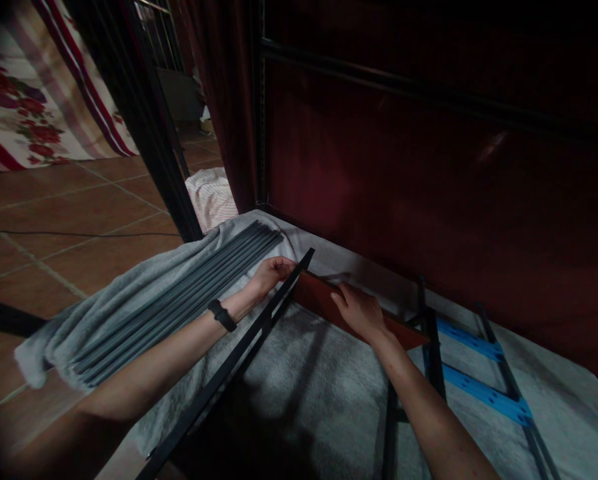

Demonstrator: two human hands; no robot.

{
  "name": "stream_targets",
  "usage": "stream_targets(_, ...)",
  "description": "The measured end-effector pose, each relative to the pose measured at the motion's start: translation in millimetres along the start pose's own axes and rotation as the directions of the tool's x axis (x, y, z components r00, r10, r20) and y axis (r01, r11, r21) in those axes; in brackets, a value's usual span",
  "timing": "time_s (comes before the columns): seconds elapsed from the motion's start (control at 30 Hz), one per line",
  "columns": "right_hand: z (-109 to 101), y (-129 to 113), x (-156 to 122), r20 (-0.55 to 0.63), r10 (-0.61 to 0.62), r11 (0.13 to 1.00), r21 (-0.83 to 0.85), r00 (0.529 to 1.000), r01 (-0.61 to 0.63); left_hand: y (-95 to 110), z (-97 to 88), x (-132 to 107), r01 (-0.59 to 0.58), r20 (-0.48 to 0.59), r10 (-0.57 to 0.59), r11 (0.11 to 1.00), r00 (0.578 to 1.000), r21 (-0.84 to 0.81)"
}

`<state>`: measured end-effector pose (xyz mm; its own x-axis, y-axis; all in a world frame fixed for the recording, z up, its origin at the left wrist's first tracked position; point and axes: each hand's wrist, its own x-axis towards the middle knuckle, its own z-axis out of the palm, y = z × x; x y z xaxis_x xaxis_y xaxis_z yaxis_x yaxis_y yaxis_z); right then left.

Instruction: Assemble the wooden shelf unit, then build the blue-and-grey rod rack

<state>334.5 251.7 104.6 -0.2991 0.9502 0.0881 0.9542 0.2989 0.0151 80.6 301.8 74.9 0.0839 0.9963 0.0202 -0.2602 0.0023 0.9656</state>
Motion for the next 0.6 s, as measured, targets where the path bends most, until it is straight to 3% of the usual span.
stream_targets(0.1, 0, 1, 0, 0.011, 0.000, 1.000, -0.004, 1.000, 0.000, -5, -7.0, 1, 0.020, 0.006, -0.020, 1.000, 1.000, 0.001)
stream_targets(0.3, -2, 1, 1, 0.055, 0.017, 1.000, 0.008, 0.998, -0.017, -35, -22.4, 5, 0.099, -0.067, -0.087, 0.974, 0.994, 0.204)
stream_targets(0.47, 0, 3, 2, 0.078, 0.045, 0.999, -0.012, 0.996, -0.044, -61, -32.7, -2, 0.137, -0.064, -0.123, 0.943, 0.990, 0.304)
stream_targets(0.6, 2, 3, 1, 0.050, 0.044, 0.999, -0.028, 0.998, -0.043, -69, -36.6, -5, 0.137, -0.050, -0.128, 0.920, 0.991, 0.367)
